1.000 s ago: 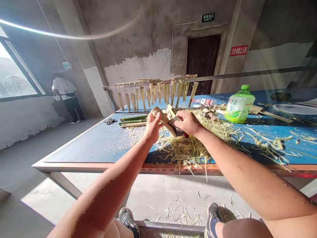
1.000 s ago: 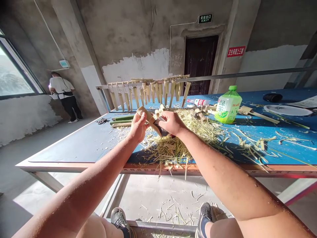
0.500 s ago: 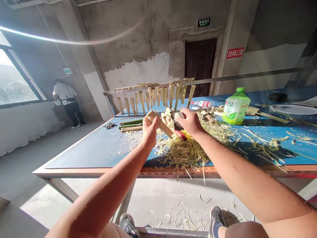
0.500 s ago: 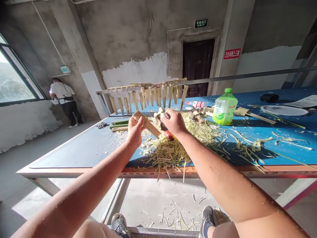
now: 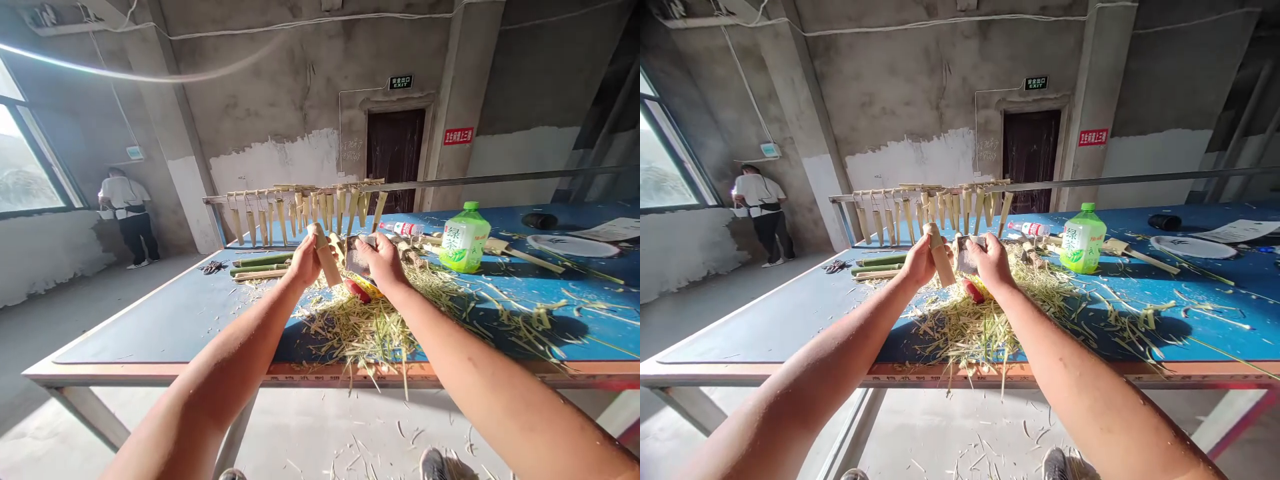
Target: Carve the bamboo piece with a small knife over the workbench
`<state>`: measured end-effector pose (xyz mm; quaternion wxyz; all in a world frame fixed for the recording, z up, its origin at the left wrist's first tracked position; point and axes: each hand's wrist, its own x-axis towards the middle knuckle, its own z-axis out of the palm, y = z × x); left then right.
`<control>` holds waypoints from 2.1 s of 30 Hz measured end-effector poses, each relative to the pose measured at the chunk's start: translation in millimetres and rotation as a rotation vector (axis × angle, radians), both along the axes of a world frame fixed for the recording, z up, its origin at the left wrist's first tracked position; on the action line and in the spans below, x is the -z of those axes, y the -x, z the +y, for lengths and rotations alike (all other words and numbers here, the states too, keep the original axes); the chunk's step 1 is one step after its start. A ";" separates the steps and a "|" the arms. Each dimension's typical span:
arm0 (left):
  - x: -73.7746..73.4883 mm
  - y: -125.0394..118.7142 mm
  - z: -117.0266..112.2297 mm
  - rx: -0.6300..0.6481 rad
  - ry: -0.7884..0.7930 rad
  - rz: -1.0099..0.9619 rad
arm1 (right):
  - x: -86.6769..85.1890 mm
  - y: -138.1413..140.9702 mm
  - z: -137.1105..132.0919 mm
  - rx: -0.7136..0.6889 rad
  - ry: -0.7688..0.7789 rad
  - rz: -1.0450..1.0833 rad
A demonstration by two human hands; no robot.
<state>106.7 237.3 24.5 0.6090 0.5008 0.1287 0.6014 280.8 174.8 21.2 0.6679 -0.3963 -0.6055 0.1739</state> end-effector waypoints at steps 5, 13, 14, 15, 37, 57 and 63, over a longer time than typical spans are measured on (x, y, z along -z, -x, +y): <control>9.1 3.8 -3.5 0.058 -0.040 -0.014 | 8.5 15.8 -9.8 -0.074 0.037 -0.199; 5.7 -0.8 -13.2 0.048 -0.116 -0.064 | 13.9 24.7 -11.2 0.012 0.142 -0.191; 6.4 -3.4 -15.2 0.054 -0.121 -0.068 | 15.2 25.0 -9.1 0.010 0.145 -0.185; 7.2 -5.9 -17.0 0.061 -0.128 -0.068 | 16.5 25.2 -7.0 0.015 0.139 -0.183; 11.1 -6.5 -15.6 0.011 -0.182 -0.062 | 16.9 22.3 -3.7 0.131 -0.021 -0.488; 3.6 -3.0 -19.4 -0.023 -0.236 -0.033 | 13.6 22.8 -6.8 0.072 0.000 -0.467; -2.2 8.0 -13.5 -0.109 -0.235 -0.071 | 13.2 18.4 -7.6 0.101 0.077 -0.548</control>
